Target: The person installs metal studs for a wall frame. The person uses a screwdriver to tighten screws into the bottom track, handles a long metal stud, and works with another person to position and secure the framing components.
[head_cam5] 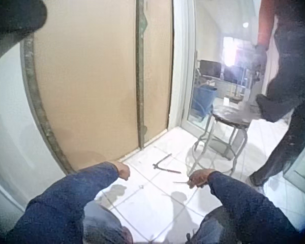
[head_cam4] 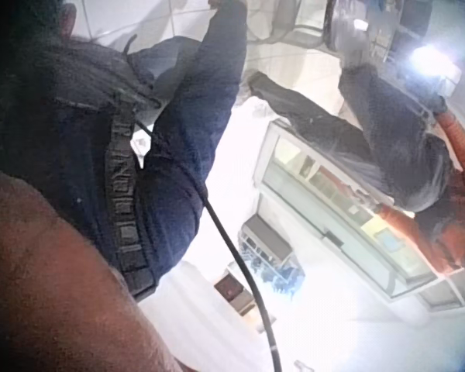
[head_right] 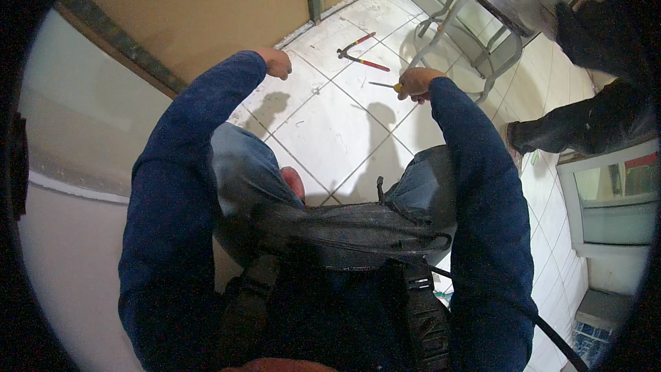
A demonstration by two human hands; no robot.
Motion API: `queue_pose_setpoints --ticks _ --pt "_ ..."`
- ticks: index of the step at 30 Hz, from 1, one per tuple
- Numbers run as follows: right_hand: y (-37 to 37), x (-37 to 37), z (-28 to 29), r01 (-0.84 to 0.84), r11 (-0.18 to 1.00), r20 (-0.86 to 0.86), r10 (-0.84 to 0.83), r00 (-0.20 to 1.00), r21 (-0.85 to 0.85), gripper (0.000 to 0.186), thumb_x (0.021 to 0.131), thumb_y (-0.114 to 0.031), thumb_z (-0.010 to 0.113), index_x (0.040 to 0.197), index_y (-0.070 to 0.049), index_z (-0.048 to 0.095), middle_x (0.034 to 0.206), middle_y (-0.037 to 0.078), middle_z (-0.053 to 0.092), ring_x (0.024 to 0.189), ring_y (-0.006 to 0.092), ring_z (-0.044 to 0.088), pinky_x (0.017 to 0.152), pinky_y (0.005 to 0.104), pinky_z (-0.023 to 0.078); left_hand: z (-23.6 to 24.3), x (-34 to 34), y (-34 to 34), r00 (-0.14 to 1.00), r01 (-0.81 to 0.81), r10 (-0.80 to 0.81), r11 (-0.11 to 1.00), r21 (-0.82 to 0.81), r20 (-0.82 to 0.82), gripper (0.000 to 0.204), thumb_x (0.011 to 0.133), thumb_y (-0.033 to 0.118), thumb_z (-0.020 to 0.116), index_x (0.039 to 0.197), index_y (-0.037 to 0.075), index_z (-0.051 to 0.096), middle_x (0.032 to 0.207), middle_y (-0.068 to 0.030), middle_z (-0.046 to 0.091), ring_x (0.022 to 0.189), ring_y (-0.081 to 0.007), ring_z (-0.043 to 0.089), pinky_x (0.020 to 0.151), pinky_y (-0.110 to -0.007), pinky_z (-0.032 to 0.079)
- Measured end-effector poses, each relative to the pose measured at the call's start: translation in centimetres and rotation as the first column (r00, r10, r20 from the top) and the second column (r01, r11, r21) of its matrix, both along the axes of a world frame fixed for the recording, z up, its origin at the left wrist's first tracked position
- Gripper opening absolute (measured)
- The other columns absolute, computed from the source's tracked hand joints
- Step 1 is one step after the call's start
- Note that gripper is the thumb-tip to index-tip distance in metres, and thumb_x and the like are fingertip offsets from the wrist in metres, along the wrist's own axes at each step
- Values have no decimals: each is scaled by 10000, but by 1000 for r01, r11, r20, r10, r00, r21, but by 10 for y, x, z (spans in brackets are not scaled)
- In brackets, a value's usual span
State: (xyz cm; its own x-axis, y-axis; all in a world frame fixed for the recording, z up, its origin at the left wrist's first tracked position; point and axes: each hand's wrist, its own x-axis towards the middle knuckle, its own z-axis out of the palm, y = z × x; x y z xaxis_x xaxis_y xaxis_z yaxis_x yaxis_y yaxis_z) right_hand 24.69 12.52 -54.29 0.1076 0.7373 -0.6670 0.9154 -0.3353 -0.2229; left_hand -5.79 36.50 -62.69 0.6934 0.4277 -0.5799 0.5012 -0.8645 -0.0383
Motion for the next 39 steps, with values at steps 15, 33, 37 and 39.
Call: queue_pose_setpoints --ticks 15,33,37,39 --pt "43 -58 -167 -379 897 308 303 902 227 237 776 -291 586 858 -95 690 875 122 676 820 294 654 682 412 518 8 23 -38 999 14 -16 998 -68 -33 339 731 263 594 1021 101 659 1040 -107 649 912 -288 614 760 -424 477" --pt "64 -98 -202 -379 916 209 347 914 134 225 749 -128 566 908 -16 678 927 172 667 880 303 653 738 401 524 -5 4 -45 989 -42 13 979 -201 -144 451 809 282 576 1193 46 561 1146 -174 596 1056 -338 560 885 -425 443" --pt "64 -119 -191 -421 891 129 403 906 170 222 740 -118 551 871 16 671 911 194 661 863 310 649 736 406 517 -2 -3 -40 992 -84 64 979 -184 -111 459 812 278 578 1206 42 551 1153 -173 593 1062 -336 559 884 -427 444" --pt "62 -122 -187 -432 887 101 421 901 163 215 740 -120 553 861 10 675 907 189 663 853 315 650 736 409 517 -1 0 -40 991 -81 60 979 -185 -116 464 810 276 581 1209 41 548 1157 -172 591 1064 -335 558 885 -426 444"
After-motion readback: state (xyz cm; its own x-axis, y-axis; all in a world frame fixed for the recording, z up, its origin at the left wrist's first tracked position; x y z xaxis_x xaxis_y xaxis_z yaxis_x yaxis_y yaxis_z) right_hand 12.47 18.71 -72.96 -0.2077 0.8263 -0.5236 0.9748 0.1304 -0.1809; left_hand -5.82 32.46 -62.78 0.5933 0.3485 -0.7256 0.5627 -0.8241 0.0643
